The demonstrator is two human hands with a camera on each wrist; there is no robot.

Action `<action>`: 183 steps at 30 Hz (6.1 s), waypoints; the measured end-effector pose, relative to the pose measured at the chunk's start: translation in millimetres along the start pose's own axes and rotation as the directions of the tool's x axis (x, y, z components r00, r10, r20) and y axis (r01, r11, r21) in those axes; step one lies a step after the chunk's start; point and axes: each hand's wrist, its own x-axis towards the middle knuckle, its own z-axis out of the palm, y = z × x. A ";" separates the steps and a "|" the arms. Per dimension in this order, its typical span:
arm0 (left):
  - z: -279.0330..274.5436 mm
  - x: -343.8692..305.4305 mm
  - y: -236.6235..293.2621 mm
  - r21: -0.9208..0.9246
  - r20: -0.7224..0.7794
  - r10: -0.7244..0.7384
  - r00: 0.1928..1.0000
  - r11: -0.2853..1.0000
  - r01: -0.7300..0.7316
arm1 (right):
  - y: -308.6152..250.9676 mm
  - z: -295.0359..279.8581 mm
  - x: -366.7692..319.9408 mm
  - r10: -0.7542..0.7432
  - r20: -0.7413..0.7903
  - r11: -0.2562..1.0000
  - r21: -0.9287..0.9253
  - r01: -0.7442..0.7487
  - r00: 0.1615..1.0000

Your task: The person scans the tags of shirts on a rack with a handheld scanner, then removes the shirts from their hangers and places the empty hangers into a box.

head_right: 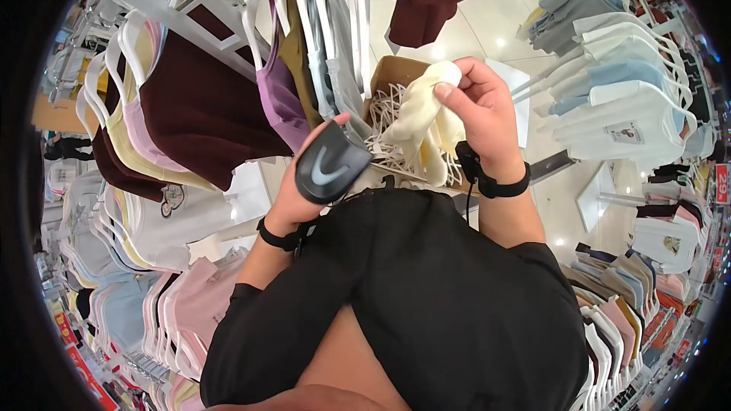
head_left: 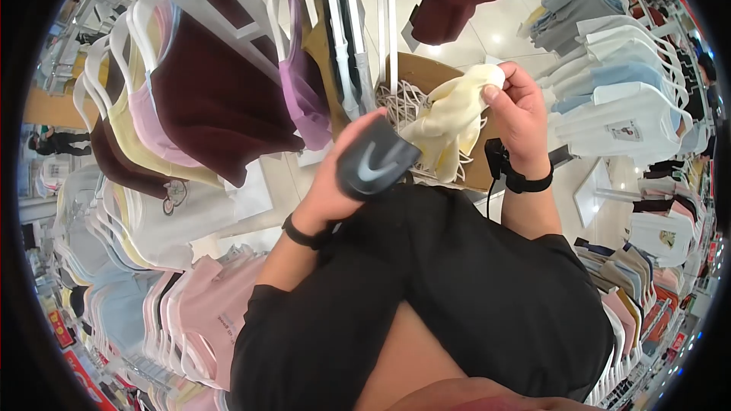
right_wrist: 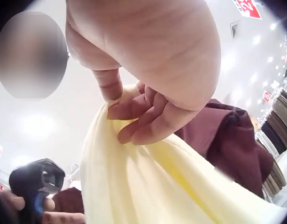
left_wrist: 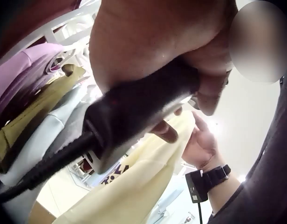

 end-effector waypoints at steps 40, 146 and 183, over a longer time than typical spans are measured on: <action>-5.5 -24.9 -20.0 0.078 -0.037 -0.101 0.994 0.992 0.103 | 3.9 -44.5 -8.0 -0.135 0.092 0.750 0.660 0.041 0.987; 64.2 17.5 -34.6 0.018 -0.302 -0.108 0.947 0.993 0.118 | 130.0 -46.9 -103.4 0.403 -0.113 0.850 -0.322 -0.417 0.908; -50.6 -94.5 -40.2 0.104 -0.271 -0.288 0.918 0.940 0.325 | 148.0 110.0 46.6 -0.209 -0.058 0.705 -0.701 0.109 0.976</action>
